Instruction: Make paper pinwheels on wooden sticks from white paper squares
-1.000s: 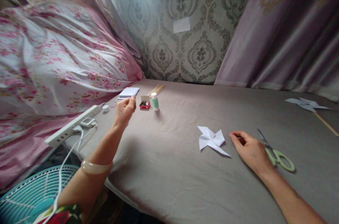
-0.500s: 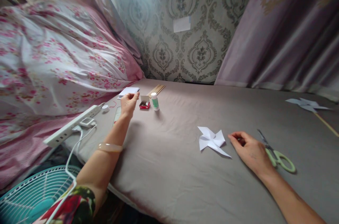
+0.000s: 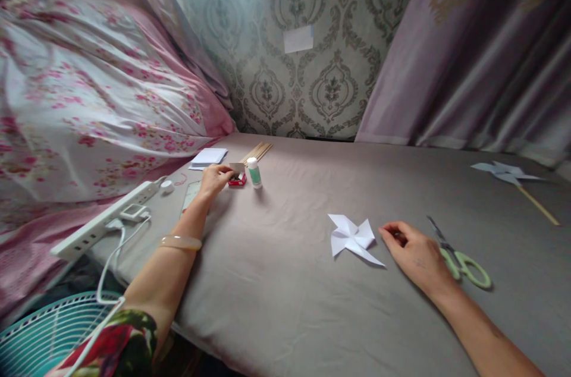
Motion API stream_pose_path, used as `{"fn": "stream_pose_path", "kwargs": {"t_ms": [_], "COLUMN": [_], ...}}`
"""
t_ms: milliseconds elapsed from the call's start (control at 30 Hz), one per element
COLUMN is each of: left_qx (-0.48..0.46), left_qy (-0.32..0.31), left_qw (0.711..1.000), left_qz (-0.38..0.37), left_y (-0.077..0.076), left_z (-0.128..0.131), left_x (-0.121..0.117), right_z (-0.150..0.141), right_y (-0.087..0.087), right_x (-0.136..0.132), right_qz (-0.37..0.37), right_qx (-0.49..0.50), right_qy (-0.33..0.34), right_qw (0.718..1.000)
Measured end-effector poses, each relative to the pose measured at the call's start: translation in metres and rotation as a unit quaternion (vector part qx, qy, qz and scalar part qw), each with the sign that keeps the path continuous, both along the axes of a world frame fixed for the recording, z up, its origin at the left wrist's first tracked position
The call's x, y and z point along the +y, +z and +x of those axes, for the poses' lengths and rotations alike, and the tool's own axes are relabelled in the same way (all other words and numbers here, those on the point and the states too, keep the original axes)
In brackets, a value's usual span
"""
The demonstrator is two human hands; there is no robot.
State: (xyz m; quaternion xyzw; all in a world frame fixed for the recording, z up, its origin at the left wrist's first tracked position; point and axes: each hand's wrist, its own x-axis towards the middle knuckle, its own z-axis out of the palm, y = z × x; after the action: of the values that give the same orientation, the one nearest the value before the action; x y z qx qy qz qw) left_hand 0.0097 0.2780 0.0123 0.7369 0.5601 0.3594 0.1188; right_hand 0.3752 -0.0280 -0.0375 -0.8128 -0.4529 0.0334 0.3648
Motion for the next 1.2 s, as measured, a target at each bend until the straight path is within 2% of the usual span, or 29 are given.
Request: {"fn": "stream_pose_path", "kwargs": {"t_ms": [200,400,667,833,1000,1200], "left_qx": [0.024,0.032,0.159,0.251,0.218,0.152], "left_qy": [-0.004,-0.006,-0.011,0.009,0.044,0.052], "left_qw": [1.0,0.999,0.987,0.968,0.971,0.979], "left_qz": [-0.004,-0.006,-0.001,-0.025,-0.087,-0.128], "left_y": [-0.008,-0.01,-0.01,-0.006,0.0,0.001], "left_z": [-0.002,-0.004,-0.002,0.001,0.007,0.01], "left_x": [0.001,-0.002,-0.003,-0.005,-0.007,-0.004], "right_z": [0.001,0.002,0.002,0.005,0.005,0.003], "right_y": [-0.002,-0.002,-0.002,-0.007,-0.008,-0.006], "right_x": [-0.001,-0.002,-0.002,-0.002,-0.002,-0.002], "right_qz": [-0.006,-0.003,-0.002,-0.005,-0.007,-0.007], "right_qx": [-0.015,-0.026,-0.038,-0.042,-0.049,-0.045], "right_qy": [0.003,0.009,0.024,0.025,0.025,0.028], "right_qw": [1.0,1.0,0.999,0.999,0.998,0.999]}}
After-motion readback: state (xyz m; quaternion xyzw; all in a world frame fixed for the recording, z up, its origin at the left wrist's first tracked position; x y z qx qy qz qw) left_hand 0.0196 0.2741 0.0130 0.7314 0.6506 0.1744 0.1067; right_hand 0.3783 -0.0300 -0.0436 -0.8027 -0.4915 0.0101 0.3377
